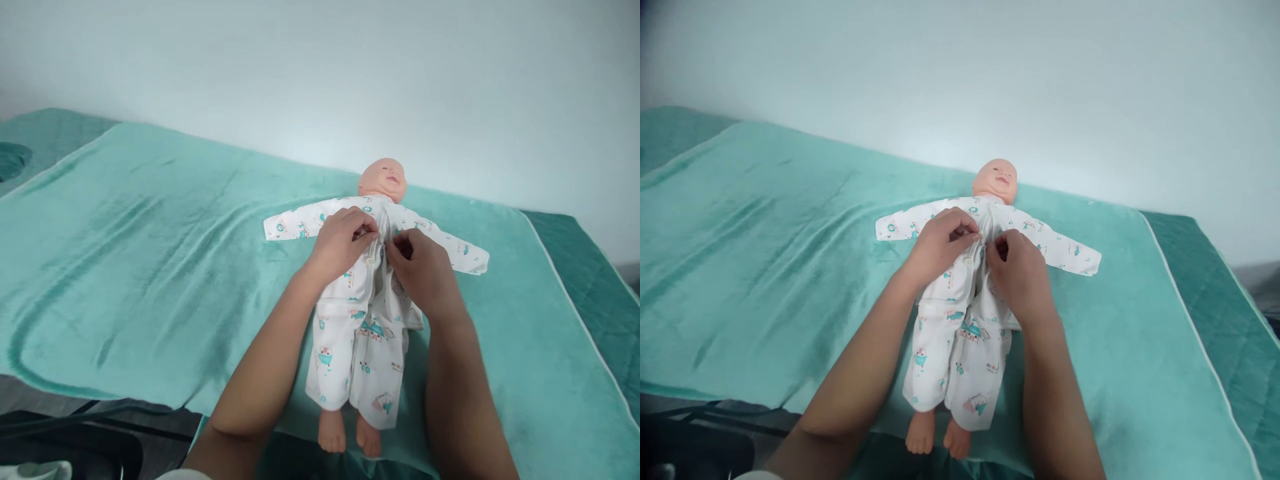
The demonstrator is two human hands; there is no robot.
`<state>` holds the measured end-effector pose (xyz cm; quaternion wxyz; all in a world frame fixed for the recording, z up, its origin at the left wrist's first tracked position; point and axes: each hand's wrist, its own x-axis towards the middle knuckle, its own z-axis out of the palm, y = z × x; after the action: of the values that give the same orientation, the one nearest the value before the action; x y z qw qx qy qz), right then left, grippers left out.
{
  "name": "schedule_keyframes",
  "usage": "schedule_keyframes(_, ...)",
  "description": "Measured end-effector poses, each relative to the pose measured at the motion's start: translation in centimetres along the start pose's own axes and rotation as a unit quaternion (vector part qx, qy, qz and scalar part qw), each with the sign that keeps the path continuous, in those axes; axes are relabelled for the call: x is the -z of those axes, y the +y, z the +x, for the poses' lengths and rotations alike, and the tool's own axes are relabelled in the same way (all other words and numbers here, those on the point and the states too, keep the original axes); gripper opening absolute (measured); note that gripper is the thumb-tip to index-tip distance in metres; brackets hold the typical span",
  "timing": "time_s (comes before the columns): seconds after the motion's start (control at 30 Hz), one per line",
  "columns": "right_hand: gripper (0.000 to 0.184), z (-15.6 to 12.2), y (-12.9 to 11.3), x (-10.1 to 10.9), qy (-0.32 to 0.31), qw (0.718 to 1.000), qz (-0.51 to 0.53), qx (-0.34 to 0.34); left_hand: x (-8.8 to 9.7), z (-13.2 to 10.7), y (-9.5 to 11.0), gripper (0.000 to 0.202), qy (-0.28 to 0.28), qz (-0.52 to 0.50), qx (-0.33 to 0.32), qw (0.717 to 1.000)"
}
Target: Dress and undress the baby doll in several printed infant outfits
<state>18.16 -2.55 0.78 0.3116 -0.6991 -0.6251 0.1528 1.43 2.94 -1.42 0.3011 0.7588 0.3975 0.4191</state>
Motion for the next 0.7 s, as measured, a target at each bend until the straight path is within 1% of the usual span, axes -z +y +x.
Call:
schedule_keyframes(0.03, 0.020, 0.0, 0.0, 0.0, 0.001, 1.000, -0.001, 0.008, -0.1, 0.0, 0.0, 0.009, 0.008, 0.011, -0.003, 1.000)
schedule_keyframes(0.1, 0.022, 0.1, 0.1, 0.0, 0.000, 0.999, 0.034, 0.010, -0.3, 0.0, 0.0, 0.008, 0.022, 0.020, -0.005, 1.000)
schedule_keyframes(0.2, 0.022, 0.1, 0.4, -0.1, -0.015, 0.988, 0.147, -0.039, -0.5, 0.0, -0.1, 0.005, 0.034, -0.037, 0.023, 0.998)
schedule_keyframes(0.27, 0.023, 0.0, 0.3, -0.3, -0.022, 0.968, 0.241, -0.072, -0.5, -0.1, 0.2, 0.003, 0.041, -0.100, 0.054, 0.993)
schedule_keyframes(0.3, 0.023, 0.0, 0.3, -0.4, -0.020, 0.954, 0.288, -0.078, -0.5, -0.2, 0.4, 0.003, 0.044, -0.124, 0.067, 0.989)
schedule_keyframes(0.4, 0.025, -0.2, 0.1, -0.7, -0.014, 0.917, 0.391, -0.072, -0.6, -0.4, 1.3, 0.006, 0.048, -0.150, 0.085, 0.984)
schedule_keyframes(0.47, 0.025, -0.2, 0.1, -0.9, -0.019, 0.905, 0.419, -0.067, -0.8, -0.5, 1.7, 0.008, 0.047, -0.151, 0.089, 0.983)
schedule_keyframes(0.53, 0.025, -0.1, 0.3, -1.1, -0.028, 0.901, 0.429, -0.067, -0.9, -0.5, 1.7, 0.008, 0.045, -0.157, 0.094, 0.982)
schedule_keyframes(0.7, 0.024, 0.0, 0.9, -1.3, -0.036, 0.904, 0.419, -0.077, -0.8, -0.3, 1.0, 0.011, 0.028, -0.209, 0.113, 0.971)
